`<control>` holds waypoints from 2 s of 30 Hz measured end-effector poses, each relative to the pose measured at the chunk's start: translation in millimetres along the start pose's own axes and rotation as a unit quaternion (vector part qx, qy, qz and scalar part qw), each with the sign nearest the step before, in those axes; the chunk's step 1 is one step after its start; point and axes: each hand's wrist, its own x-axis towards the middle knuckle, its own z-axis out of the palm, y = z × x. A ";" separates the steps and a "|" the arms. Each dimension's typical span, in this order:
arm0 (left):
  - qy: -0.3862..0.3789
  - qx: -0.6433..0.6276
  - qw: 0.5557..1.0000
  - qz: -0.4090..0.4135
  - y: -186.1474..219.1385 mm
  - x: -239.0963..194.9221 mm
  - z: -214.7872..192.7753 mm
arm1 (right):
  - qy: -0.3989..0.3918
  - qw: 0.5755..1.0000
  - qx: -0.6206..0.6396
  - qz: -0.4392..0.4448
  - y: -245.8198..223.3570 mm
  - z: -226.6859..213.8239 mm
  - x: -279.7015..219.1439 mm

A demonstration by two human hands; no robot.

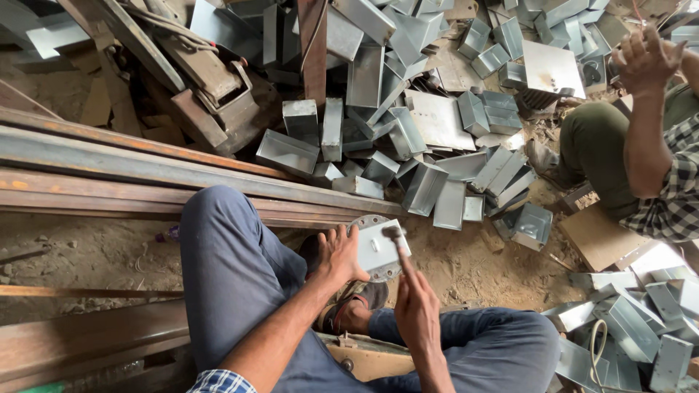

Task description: The person assembles metal boxes by hand, using a hammer to tap the edges and secure the sides before stacking them with other metal components.

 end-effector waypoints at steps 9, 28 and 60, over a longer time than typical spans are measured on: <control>0.009 -0.005 1.000 -0.005 -0.6 -1.1 2.5 | 0.008 0.996 0.004 0.092 3.5 4.2 -0.5; 0.081 -0.007 0.990 0.118 19.0 -16.5 -9.9 | 0.085 0.958 0.131 0.242 53.5 26.9 2.2; -0.176 -0.882 0.361 0.248 2.2 -58.0 -106.2 | -0.256 0.923 0.124 0.258 118.3 79.8 -38.1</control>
